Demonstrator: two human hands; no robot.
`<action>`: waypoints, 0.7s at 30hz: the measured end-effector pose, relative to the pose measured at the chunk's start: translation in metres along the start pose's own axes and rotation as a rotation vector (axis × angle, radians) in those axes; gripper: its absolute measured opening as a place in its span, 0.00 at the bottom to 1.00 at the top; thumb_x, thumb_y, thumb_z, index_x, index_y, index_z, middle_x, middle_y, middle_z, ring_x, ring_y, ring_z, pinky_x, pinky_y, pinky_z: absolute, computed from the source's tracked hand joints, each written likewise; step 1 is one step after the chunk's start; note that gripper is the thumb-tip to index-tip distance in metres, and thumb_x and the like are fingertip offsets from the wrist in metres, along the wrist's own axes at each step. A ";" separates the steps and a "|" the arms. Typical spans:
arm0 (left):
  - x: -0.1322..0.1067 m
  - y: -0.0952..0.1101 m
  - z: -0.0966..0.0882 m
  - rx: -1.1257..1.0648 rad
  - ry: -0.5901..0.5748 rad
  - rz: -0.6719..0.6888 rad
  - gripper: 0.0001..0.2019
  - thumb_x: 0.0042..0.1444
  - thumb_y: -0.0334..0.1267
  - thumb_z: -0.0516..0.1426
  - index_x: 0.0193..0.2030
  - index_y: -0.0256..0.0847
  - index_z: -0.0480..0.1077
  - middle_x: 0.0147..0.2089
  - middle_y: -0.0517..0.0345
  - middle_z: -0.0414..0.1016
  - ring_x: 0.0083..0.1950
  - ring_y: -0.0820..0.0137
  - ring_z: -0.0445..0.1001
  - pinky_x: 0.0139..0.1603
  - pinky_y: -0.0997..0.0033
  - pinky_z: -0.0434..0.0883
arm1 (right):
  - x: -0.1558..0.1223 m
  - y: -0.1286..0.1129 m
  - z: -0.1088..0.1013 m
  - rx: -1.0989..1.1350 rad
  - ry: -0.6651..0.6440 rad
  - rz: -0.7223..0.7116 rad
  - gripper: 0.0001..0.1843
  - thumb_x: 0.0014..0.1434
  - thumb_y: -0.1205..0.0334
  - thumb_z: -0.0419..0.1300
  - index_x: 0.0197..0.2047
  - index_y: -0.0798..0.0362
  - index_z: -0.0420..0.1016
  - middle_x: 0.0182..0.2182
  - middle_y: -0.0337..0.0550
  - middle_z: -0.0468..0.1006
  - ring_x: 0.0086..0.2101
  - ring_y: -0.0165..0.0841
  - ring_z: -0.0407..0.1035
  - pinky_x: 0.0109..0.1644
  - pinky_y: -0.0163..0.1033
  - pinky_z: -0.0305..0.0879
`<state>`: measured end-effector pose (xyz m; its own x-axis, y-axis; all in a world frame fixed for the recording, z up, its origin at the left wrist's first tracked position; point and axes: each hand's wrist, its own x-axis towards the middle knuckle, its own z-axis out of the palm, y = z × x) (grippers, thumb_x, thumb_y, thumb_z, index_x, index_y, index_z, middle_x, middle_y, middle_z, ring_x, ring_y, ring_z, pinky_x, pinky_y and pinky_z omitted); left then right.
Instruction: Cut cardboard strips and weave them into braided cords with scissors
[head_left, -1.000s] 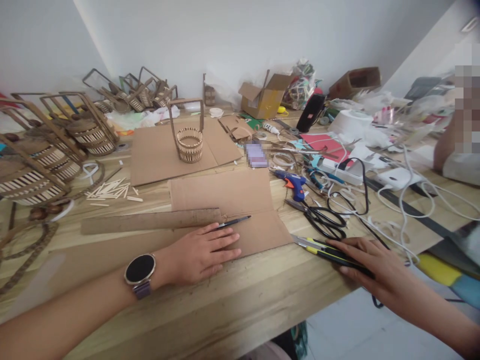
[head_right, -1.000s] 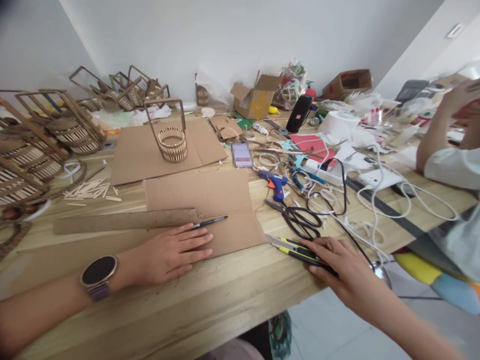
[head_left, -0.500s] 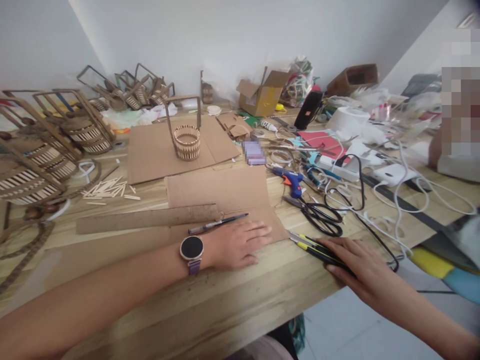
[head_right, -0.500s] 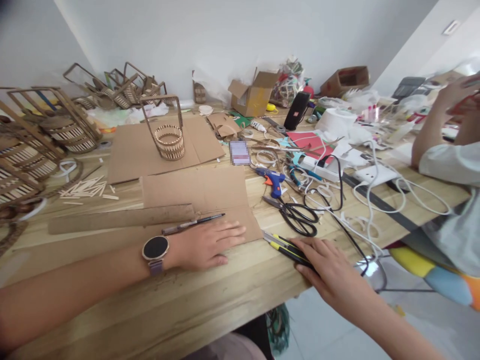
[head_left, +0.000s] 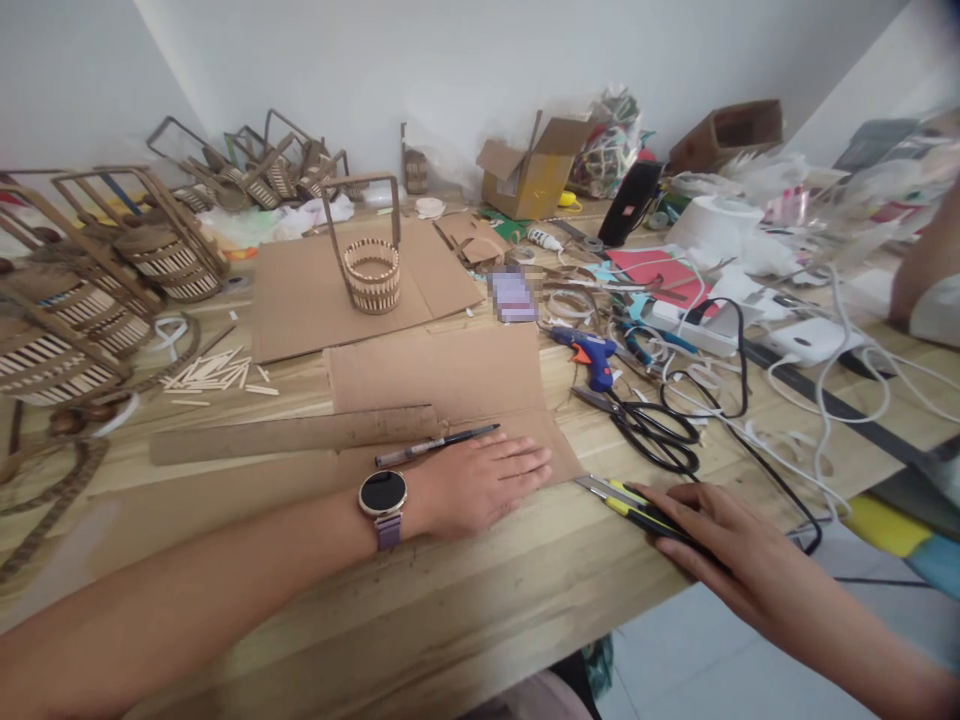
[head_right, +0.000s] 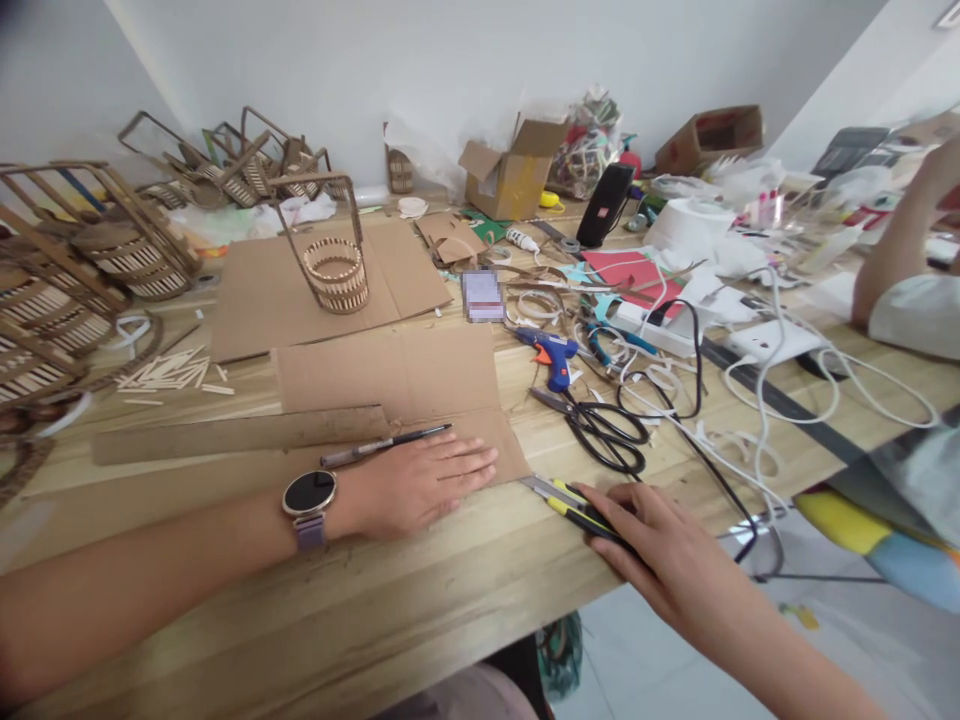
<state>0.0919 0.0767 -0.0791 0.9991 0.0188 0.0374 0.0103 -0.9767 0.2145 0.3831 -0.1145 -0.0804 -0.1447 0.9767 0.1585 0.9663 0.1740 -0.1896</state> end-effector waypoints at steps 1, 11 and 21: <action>0.001 0.000 0.000 -0.001 -0.001 0.000 0.24 0.74 0.39 0.40 0.73 0.34 0.54 0.76 0.51 0.54 0.78 0.65 0.48 0.77 0.59 0.43 | 0.000 -0.002 0.000 0.000 0.002 0.000 0.25 0.69 0.48 0.51 0.63 0.47 0.71 0.45 0.51 0.78 0.43 0.41 0.76 0.46 0.44 0.75; 0.020 -0.013 0.002 -0.010 0.045 -0.135 0.26 0.73 0.39 0.41 0.73 0.30 0.53 0.76 0.46 0.51 0.78 0.60 0.47 0.76 0.54 0.45 | 0.035 -0.010 0.010 -0.019 0.047 0.157 0.31 0.68 0.41 0.46 0.60 0.52 0.75 0.41 0.53 0.77 0.41 0.42 0.75 0.47 0.48 0.75; 0.018 -0.015 0.005 -0.055 0.088 -0.138 0.29 0.74 0.48 0.38 0.73 0.32 0.53 0.76 0.45 0.52 0.78 0.61 0.47 0.76 0.55 0.44 | 0.029 -0.015 0.012 -0.010 0.037 0.135 0.29 0.68 0.42 0.47 0.60 0.50 0.75 0.43 0.54 0.77 0.42 0.43 0.76 0.47 0.48 0.76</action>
<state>0.1099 0.0902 -0.0866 0.9810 0.1730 0.0883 0.1427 -0.9504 0.2764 0.3623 -0.0871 -0.0846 -0.0059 0.9858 0.1679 0.9785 0.0403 -0.2023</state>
